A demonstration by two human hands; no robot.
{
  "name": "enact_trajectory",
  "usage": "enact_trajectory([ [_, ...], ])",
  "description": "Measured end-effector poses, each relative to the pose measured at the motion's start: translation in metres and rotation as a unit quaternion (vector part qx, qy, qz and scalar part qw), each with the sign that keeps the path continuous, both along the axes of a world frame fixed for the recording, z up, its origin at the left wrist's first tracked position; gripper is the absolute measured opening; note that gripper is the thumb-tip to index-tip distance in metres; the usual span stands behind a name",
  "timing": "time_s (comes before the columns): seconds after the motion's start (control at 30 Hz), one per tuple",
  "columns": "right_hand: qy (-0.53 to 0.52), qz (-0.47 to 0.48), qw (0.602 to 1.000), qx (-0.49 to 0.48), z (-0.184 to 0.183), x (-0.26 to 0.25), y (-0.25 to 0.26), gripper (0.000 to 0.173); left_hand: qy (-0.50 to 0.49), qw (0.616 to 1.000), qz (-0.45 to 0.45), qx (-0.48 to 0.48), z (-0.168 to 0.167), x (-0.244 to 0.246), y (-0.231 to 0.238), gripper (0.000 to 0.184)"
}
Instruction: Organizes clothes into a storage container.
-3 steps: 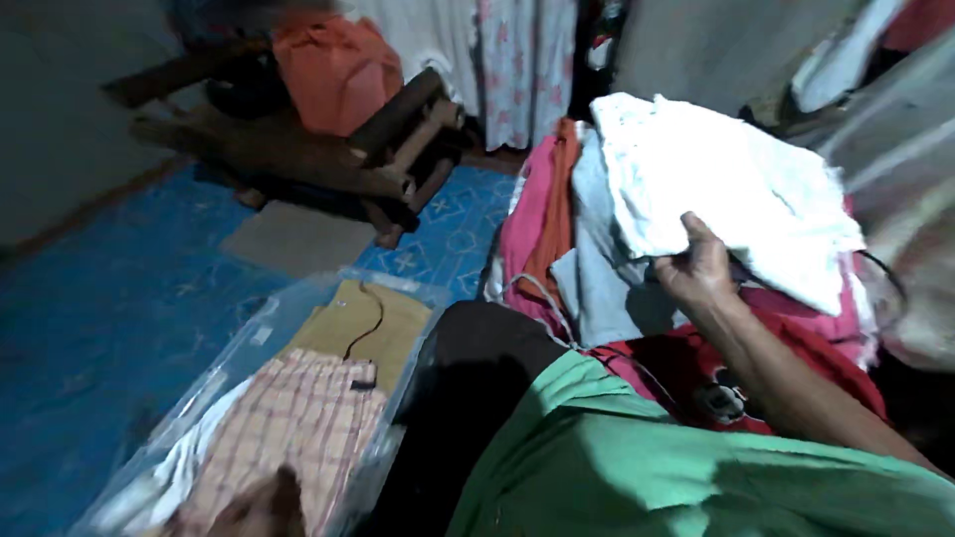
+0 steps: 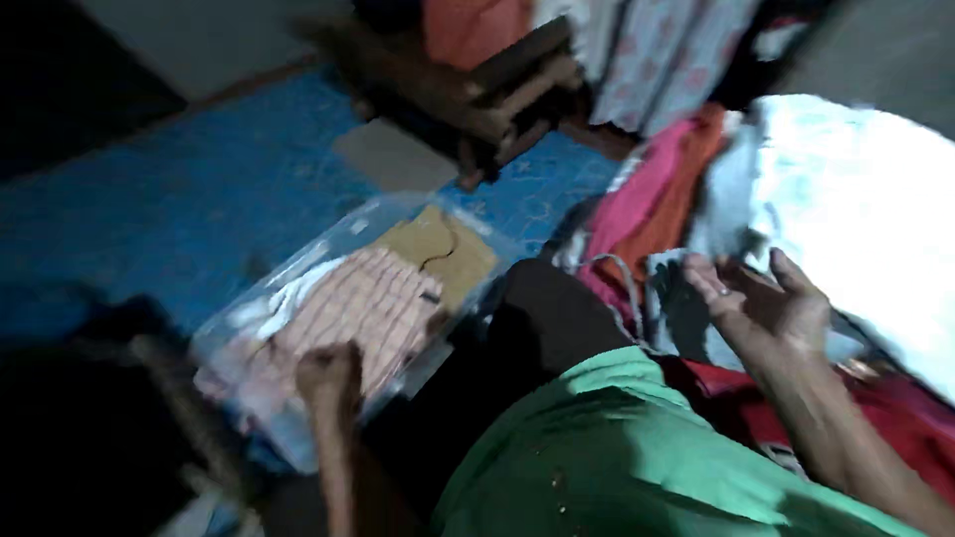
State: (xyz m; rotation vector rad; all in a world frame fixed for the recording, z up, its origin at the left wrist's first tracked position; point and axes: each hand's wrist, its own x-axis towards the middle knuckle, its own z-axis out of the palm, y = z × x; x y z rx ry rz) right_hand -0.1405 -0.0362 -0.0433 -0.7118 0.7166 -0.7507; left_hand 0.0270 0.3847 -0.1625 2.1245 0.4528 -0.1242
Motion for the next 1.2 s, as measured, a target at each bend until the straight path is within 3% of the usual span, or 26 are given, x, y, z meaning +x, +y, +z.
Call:
enact_trajectory([
  [0.07,0.052,0.141,0.989,-0.002,-0.004,0.016,0.029,0.051,0.043,0.997,0.003,0.059,0.004,0.009,0.001,0.045],
  [0.17,0.1,0.325,0.939,-0.055,-0.026,0.052,0.058,0.045,0.072,0.995,0.04,0.064,-0.019,0.015,0.018,0.044],
  [0.3,0.152,0.419,0.871,-0.209,-0.056,0.11,0.096,0.022,0.074,0.995,0.053,0.05,-0.035,0.017,0.027,0.043],
  [0.4,0.17,0.471,0.789,-0.357,-0.081,0.16,0.122,0.012,0.064,0.995,0.051,0.053,-0.031,0.011,0.025,0.041],
  [0.53,0.215,0.532,0.644,-0.506,-0.098,0.232,0.17,0.03,0.037,0.997,0.044,0.045,-0.02,0.01,0.025,0.04],
  [0.57,0.242,0.553,0.612,-0.511,-0.104,0.246,0.181,0.038,0.031,0.998,0.045,0.037,-0.018,0.009,0.026,0.042],
  [0.63,0.308,0.577,0.585,-0.48,-0.115,0.266,0.204,0.055,0.03,0.998,0.052,0.027,-0.015,0.006,0.028,0.043],
  [0.73,0.36,0.576,0.589,-0.439,-0.121,0.275,0.228,0.059,0.036,0.997,0.061,0.018,-0.013,0.003,0.032,0.045],
  [0.97,0.281,0.625,0.669,-0.29,-0.106,0.251,0.237,0.026,0.0,0.998,0.056,0.001,-0.013,0.003,0.035,0.04],
  [1.2,0.138,0.651,0.747,0.009,-0.102,0.212,0.245,0.009,-0.028,0.992,0.101,-0.065,-0.003,0.005,0.041,0.04],
])
